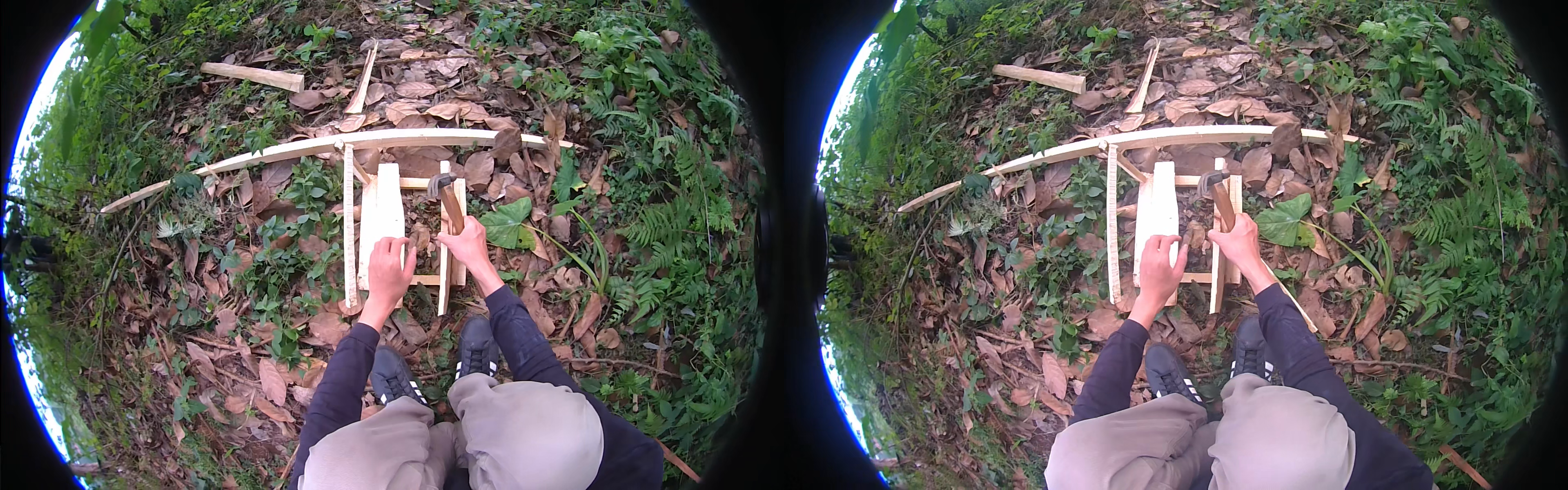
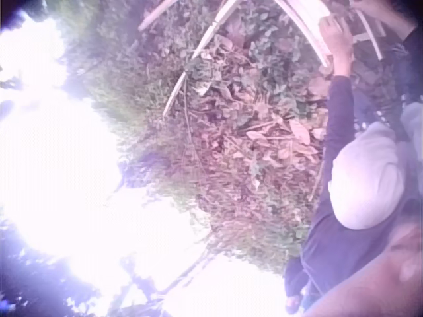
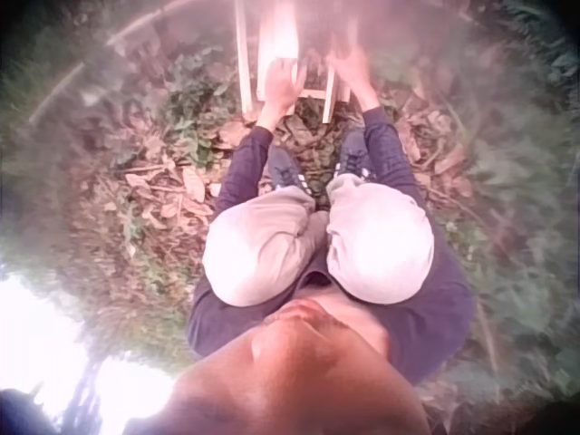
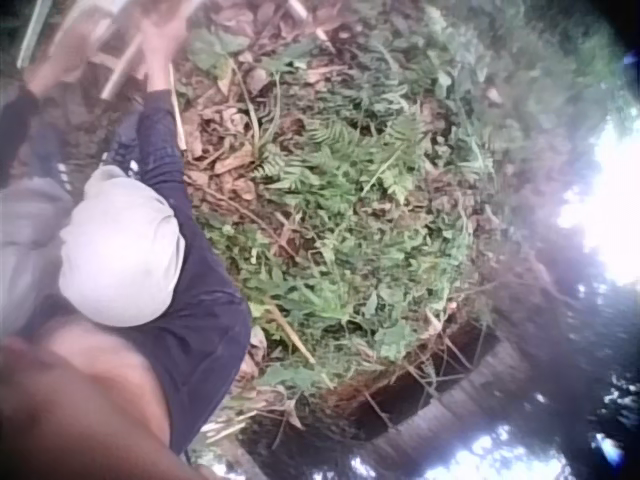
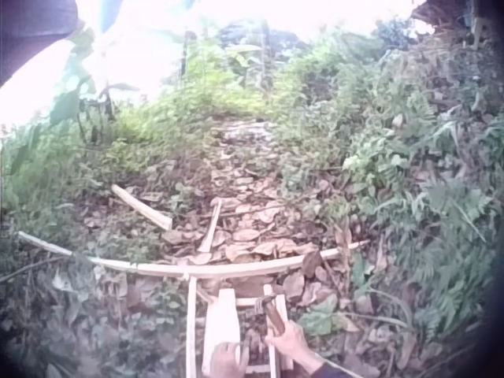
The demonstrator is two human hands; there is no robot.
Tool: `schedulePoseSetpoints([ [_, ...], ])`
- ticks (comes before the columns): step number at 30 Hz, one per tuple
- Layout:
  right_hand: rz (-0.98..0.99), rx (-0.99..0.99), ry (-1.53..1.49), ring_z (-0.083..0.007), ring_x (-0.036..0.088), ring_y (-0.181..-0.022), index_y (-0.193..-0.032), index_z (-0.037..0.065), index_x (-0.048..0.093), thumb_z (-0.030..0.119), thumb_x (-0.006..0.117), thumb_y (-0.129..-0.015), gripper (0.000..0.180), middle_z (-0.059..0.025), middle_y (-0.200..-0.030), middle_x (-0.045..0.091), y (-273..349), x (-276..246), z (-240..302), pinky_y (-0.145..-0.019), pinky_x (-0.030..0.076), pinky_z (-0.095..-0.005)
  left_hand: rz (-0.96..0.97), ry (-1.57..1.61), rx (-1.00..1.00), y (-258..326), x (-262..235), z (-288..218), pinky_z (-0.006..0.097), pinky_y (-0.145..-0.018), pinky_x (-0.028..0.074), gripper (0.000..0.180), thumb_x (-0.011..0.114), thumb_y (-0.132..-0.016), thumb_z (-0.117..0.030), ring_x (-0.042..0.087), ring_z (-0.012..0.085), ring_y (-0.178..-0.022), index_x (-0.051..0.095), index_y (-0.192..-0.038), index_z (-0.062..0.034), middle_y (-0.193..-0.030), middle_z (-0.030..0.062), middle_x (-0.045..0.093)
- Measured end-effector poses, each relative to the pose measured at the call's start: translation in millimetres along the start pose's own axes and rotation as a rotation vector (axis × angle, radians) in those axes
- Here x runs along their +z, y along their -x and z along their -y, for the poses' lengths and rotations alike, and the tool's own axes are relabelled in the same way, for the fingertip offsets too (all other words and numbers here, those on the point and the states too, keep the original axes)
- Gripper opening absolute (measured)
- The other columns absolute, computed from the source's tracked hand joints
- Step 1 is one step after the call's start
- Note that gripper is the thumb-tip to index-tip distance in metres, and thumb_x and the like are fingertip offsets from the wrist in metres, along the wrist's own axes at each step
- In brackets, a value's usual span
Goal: The person assembles a small wooden frame on the forest floor using a hammer to drive nails into the joints. They position several wooden planks to form a rectangular base and add cross supports, occasionally adjusting the pieces to ensure alignment.
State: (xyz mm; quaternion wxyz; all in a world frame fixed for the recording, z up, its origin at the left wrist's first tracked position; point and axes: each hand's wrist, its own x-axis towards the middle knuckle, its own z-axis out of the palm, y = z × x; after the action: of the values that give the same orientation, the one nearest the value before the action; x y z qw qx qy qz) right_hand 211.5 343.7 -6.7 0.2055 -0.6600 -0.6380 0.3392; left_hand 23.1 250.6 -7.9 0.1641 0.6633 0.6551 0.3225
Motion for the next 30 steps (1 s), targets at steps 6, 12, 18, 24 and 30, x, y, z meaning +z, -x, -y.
schedulePoseSetpoints([
  [6, 0.012, 0.165, -0.532, -0.0128, 0.069, -0.071, -0.083, 0.001, 0.062, 0.014, 0.082, -0.068, 0.028, -0.0062, -0.081, 0.072, -15, -8, -31, -0.067, 0.056, -0.0322, 0.187, 0.078, -0.151, 11, 37, -60, 0.045, -0.093, 0.051, 0.066, 0.072, -0.089, -0.037, 0.058, 0.0374, -0.113, 0.047, -0.139, -0.0011, -0.122, 0.0200, 0.056],
  [12, -0.076, 0.242, -0.293, -0.0182, 0.072, -0.072, -0.081, 0.001, 0.065, 0.013, 0.083, -0.067, 0.026, -0.0091, -0.075, 0.072, -7, 12, -44, -0.068, 0.057, -0.0355, 0.230, 0.049, -0.212, 17, 46, -61, 0.048, -0.100, 0.046, 0.086, 0.079, -0.079, -0.036, 0.052, 0.0432, -0.119, 0.039, -0.145, 0.0021, -0.135, 0.0267, 0.048],
  [18, -0.111, 0.172, -0.181, -0.0122, 0.067, -0.065, -0.084, 0.004, 0.069, 0.018, 0.086, -0.070, 0.026, -0.0018, -0.070, 0.068, 5, -9, -23, -0.061, 0.052, -0.0302, 0.235, 0.032, -0.315, 16, 50, -56, 0.050, -0.105, 0.040, 0.094, 0.081, -0.071, -0.026, 0.047, 0.0460, -0.122, 0.034, -0.144, 0.0091, -0.141, 0.0319, 0.042],
  [24, -0.119, 0.177, -0.214, -0.0101, 0.060, -0.061, -0.086, 0.003, 0.069, 0.020, 0.087, -0.071, 0.028, -0.0005, -0.069, 0.064, 1, -10, -45, -0.060, 0.050, -0.0286, 0.182, 0.034, -0.257, 7, 53, -46, 0.048, -0.103, 0.038, 0.095, 0.083, -0.071, -0.023, 0.044, 0.0437, -0.118, 0.032, -0.143, 0.0123, -0.132, 0.0301, 0.045],
  [30, -0.134, 0.155, -0.165, -0.0250, 0.066, -0.077, -0.084, 0.000, 0.066, 0.022, 0.086, -0.070, 0.033, -0.0113, -0.084, 0.064, -2, -5, -42, -0.072, 0.051, -0.0375, 0.186, 0.004, -0.246, 3, 60, -41, 0.048, -0.096, 0.044, 0.086, 0.080, -0.078, -0.017, 0.049, 0.0436, -0.109, 0.032, -0.142, 0.0137, -0.127, 0.0303, 0.045],
])
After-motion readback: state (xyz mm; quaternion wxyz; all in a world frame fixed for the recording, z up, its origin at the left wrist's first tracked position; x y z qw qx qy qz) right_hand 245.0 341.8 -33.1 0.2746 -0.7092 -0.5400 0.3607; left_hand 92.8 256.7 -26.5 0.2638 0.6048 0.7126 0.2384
